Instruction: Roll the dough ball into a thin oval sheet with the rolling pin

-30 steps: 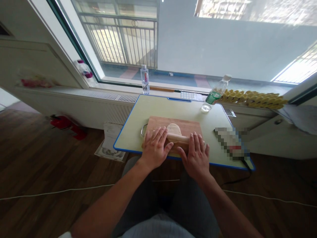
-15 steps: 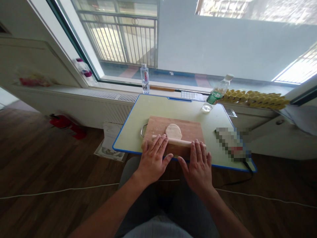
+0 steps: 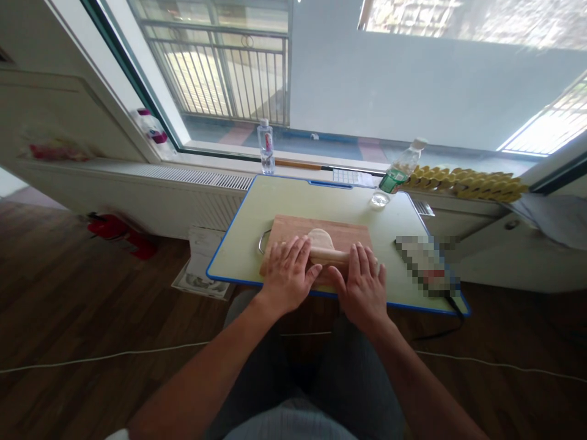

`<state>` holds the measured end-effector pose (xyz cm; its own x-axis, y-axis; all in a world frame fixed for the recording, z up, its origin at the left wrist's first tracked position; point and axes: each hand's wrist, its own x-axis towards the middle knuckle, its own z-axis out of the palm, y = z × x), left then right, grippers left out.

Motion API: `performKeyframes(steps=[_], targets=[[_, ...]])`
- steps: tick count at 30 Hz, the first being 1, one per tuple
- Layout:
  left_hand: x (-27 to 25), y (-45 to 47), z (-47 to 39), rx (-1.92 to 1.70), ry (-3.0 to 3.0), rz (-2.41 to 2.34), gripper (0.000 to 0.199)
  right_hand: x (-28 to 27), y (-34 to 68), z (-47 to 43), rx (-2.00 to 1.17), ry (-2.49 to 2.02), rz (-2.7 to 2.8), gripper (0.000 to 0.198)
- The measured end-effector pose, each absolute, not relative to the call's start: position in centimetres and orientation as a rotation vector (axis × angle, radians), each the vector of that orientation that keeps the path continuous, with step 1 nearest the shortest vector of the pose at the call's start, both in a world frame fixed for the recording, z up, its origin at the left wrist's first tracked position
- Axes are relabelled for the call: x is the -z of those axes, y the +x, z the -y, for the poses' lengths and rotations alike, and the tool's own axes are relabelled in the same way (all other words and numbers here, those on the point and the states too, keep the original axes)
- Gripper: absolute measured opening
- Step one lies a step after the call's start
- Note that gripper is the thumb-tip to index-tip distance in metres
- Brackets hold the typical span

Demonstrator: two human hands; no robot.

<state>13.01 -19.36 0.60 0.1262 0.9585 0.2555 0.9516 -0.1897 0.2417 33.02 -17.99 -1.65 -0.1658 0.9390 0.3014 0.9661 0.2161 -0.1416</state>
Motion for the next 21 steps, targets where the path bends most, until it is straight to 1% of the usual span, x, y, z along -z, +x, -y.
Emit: performKeyframes(steps=[3,5,12,14,17,21], targets=[[0.0,12.8,22.2,-0.577,2.385,-1.952,0.066,2.7,33.9,20.8,0.149,-1.722,2.200,0.077],[0.1,12.8,22.2,-0.569,2.382,-1.939,0.065,2.7,34.0,20.9,0.145,-1.727,2.196,0.077],[-2.1,13.2,14.5,-0.448,2.288,-1.973,0.063,0.1,31.8,13.5,0.002,-1.906,2.131,0.075],[-2.4,13.3,13.7,-0.436,2.284,-1.975,0.062,-0.3,31.5,12.5,-0.018,-1.922,2.122,0.076],[-1.9,13.2,15.4,-0.472,2.297,-1.968,0.063,0.2,31.9,13.9,0.013,-1.901,2.126,0.075],[-0.6,12.9,19.6,-0.562,2.354,-1.903,0.067,1.8,33.1,18.1,0.127,-1.790,2.178,0.076]])
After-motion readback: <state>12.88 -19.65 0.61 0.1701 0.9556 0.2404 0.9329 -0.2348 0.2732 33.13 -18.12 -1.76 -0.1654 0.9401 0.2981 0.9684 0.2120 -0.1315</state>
